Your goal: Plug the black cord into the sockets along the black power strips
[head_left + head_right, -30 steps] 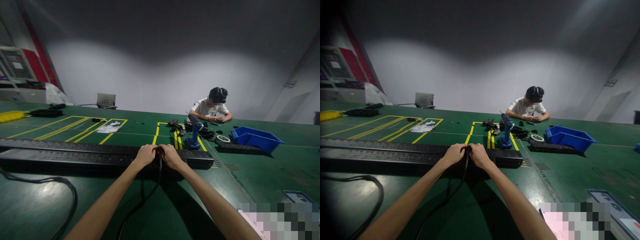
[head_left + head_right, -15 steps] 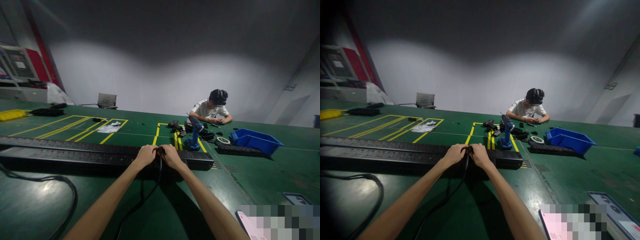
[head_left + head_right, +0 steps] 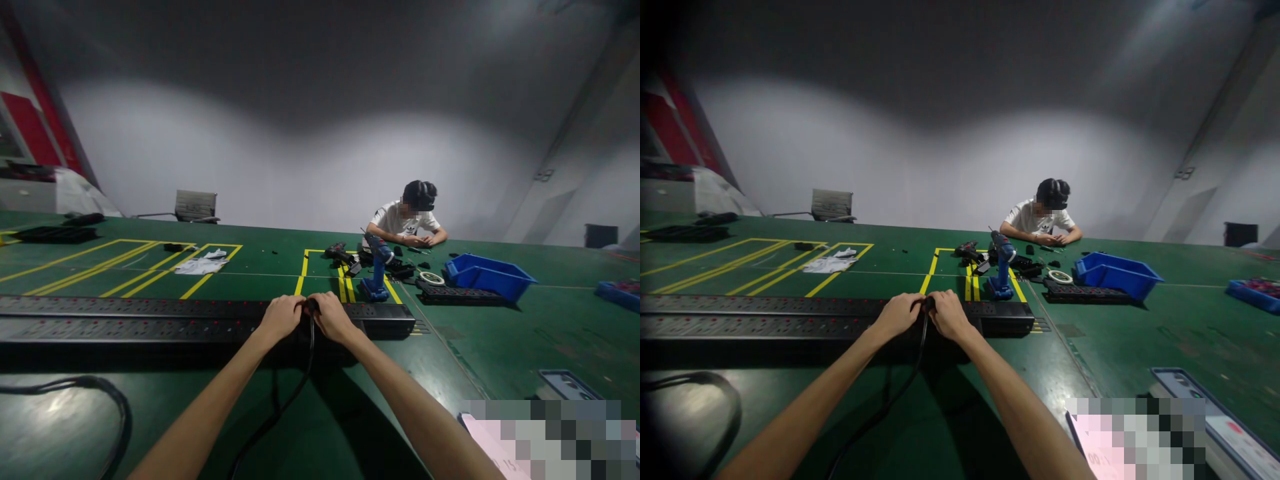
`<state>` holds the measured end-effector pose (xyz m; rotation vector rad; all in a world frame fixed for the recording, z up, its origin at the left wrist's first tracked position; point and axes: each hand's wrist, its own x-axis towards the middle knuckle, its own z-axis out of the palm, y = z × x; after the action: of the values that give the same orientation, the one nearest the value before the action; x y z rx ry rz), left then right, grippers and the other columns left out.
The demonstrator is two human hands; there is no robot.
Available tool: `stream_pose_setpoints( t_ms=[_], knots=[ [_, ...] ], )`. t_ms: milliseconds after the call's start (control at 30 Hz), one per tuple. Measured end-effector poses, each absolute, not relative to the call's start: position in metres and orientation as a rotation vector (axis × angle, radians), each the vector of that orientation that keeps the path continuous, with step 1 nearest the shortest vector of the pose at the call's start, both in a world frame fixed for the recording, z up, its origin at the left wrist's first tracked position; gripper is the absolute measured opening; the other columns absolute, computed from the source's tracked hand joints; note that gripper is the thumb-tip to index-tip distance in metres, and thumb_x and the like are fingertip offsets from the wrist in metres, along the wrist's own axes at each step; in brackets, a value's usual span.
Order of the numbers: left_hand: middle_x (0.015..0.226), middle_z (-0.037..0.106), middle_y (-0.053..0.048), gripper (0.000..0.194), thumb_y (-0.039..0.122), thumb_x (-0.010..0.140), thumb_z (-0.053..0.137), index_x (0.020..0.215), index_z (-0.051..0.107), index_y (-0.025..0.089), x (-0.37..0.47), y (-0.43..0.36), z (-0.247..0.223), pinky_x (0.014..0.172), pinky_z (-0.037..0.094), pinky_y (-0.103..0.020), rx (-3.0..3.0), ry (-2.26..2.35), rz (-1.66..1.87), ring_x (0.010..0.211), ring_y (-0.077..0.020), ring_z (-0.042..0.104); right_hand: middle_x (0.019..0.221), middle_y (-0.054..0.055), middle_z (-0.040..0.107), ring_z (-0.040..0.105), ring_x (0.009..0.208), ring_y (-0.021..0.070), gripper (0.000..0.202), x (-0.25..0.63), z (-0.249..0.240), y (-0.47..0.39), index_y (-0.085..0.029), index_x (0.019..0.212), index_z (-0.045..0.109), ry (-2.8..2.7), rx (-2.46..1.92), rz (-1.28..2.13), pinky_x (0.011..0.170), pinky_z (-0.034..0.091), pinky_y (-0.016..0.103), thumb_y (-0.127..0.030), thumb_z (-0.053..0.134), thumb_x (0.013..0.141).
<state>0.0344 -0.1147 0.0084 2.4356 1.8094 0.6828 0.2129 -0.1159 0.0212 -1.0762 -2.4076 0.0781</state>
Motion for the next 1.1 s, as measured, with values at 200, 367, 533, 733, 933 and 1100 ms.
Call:
stream_pose_setpoints(
  t_ms=[200, 367, 533, 733, 933, 1100],
  knots=[
    [0.106, 0.069, -0.006, 0.031, 0.026, 0.089, 0.042, 0.109, 0.065, 0.025, 0.032, -0.120, 0.015, 0.091, 0.043, -0.031, 2.455, 1.723, 0.652, 0.102, -0.0214, 0.061, 0.111, 0.012, 0.059, 0.048, 0.102, 0.0231, 0.030, 0.211, 0.025, -0.143, -0.015, 0.117, 0.053, -2.301, -0.958, 0.087, 0.090, 0.037, 0.037, -0.023, 0.051, 0.088],
    [0.105, 0.069, -0.006, 0.030, 0.026, 0.089, 0.042, 0.108, 0.066, 0.024, 0.033, -0.122, 0.015, 0.092, 0.043, -0.031, 2.434, 1.745, 0.681, 0.102, -0.0211, 0.061, 0.117, 0.012, 0.059, 0.049, 0.109, 0.0234, 0.032, 0.206, 0.020, -0.162, -0.019, 0.121, 0.052, -2.154, -0.952, 0.163, 0.092, 0.040, 0.039, -0.022, 0.052, 0.089],
    [0.106, 0.069, -0.006, 0.028, 0.024, 0.087, 0.045, 0.107, 0.066, 0.025, 0.036, -0.124, 0.018, 0.091, 0.043, -0.031, 2.406, 1.741, 0.674, 0.102, -0.0207, 0.061, 0.113, 0.009, 0.062, 0.054, 0.103, 0.0217, 0.032, 0.212, 0.043, -0.166, -0.020, 0.115, 0.058, -2.222, -0.962, 0.284, 0.088, 0.042, 0.034, -0.026, 0.060, 0.083],
    [0.102, 0.070, -0.004, 0.029, 0.023, 0.088, 0.044, 0.102, 0.068, 0.025, 0.037, -0.124, 0.020, 0.090, 0.042, -0.030, 2.378, 1.731, 0.726, 0.098, -0.0191, 0.061, 0.104, 0.004, 0.067, 0.060, 0.091, 0.0205, 0.047, 0.223, 0.078, -0.182, -0.025, 0.115, 0.060, -2.567, -0.938, 0.356, 0.075, 0.041, 0.026, -0.011, 0.062, 0.070],
    [0.101, 0.070, -0.002, 0.028, 0.020, 0.087, 0.045, 0.100, 0.069, 0.025, 0.036, -0.123, 0.017, 0.093, 0.041, -0.030, 2.373, 1.733, 0.807, 0.097, -0.0177, 0.062, 0.099, 0.004, 0.069, 0.064, 0.088, 0.0212, 0.044, 0.202, 0.069, -0.206, -0.026, 0.108, 0.062, -2.858, -0.860, 0.301, 0.068, 0.041, 0.025, -0.009, 0.058, 0.067],
    [0.103, 0.070, -0.002, 0.028, 0.020, 0.087, 0.045, 0.100, 0.069, 0.025, 0.036, -0.123, 0.018, 0.093, 0.041, -0.030, 2.373, 1.714, 0.807, 0.098, -0.0175, 0.061, 0.092, 0.005, 0.070, 0.066, 0.081, 0.0219, 0.036, 0.186, 0.058, -0.220, -0.024, 0.104, 0.062, -3.009, -0.792, 0.158, 0.061, 0.041, 0.025, -0.013, 0.059, 0.070]
  ],
)
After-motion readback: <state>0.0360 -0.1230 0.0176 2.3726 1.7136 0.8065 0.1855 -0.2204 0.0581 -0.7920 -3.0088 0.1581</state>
